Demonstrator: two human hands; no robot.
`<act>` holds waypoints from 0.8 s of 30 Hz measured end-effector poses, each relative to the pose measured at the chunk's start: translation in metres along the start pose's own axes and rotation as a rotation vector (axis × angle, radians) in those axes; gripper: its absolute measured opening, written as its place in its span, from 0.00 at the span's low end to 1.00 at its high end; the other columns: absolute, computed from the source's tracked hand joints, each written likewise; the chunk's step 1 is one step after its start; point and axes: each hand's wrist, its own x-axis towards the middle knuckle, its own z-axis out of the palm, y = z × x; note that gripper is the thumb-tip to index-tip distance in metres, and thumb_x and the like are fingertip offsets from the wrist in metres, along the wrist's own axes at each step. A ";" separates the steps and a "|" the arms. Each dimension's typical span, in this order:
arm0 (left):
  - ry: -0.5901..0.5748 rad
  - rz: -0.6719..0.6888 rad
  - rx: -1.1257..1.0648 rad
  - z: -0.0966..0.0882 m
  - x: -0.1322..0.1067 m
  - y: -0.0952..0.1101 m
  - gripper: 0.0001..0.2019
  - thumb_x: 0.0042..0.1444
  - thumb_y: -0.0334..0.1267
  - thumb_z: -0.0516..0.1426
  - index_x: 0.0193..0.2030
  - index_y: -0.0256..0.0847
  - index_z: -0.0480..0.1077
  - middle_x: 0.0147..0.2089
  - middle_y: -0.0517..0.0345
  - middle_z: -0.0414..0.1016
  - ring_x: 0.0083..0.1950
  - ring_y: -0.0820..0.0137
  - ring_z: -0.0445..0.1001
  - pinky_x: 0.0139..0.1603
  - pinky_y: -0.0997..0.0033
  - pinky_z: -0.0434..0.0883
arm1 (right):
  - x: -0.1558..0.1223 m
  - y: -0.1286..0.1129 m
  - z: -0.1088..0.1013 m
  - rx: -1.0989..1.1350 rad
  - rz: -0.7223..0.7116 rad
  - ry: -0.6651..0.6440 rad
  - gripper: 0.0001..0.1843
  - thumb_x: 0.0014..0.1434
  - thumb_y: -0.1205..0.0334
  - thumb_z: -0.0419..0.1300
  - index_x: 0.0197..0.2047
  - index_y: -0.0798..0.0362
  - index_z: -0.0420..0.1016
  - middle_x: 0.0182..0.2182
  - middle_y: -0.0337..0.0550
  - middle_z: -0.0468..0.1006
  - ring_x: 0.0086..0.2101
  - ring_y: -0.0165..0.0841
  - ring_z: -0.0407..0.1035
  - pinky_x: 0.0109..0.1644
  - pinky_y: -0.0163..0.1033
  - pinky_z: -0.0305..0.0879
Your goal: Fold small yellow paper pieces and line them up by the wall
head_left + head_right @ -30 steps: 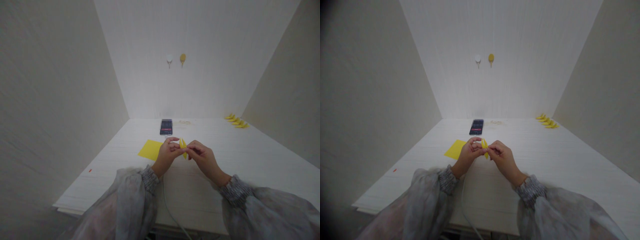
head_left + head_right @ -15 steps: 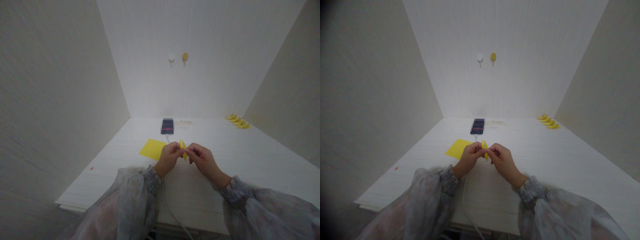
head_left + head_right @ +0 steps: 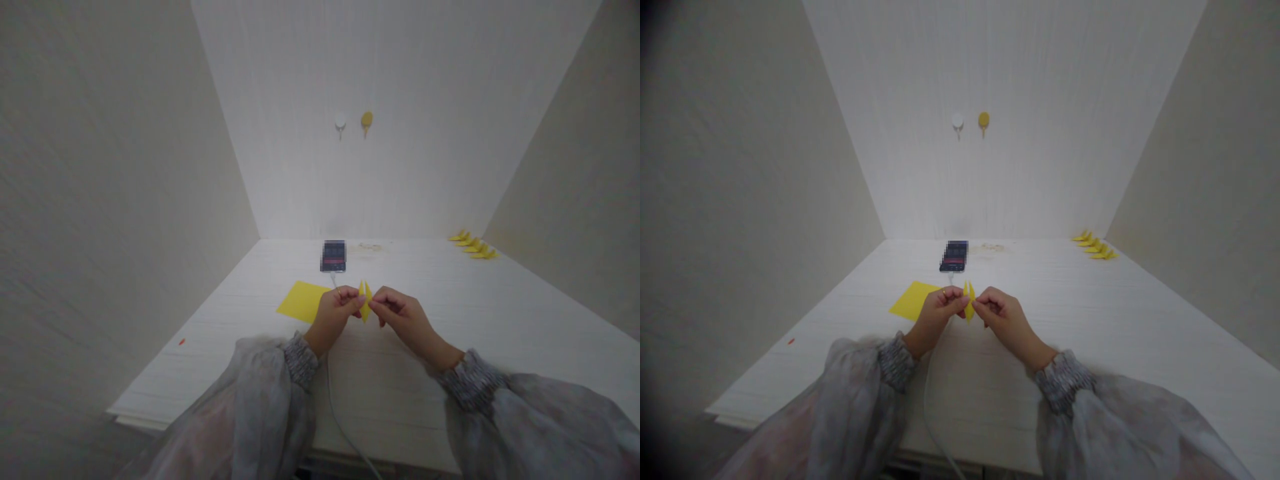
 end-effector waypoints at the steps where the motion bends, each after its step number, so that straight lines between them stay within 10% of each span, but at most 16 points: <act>1: 0.010 0.002 -0.008 0.000 0.000 0.000 0.10 0.43 0.40 0.58 0.26 0.33 0.67 0.21 0.61 0.66 0.22 0.78 0.63 0.26 0.77 0.61 | 0.000 -0.001 0.000 0.005 0.006 0.002 0.09 0.50 0.58 0.56 0.24 0.54 0.66 0.20 0.34 0.65 0.18 0.23 0.59 0.20 0.30 0.58; 24: -0.041 -0.064 -0.252 0.004 -0.001 -0.002 0.13 0.41 0.40 0.59 0.33 0.34 0.66 0.28 0.58 0.71 0.29 0.75 0.68 0.35 0.72 0.63 | 0.003 0.005 -0.002 0.109 -0.083 0.068 0.06 0.46 0.61 0.60 0.30 0.51 0.71 0.25 0.36 0.67 0.19 0.24 0.60 0.20 0.31 0.62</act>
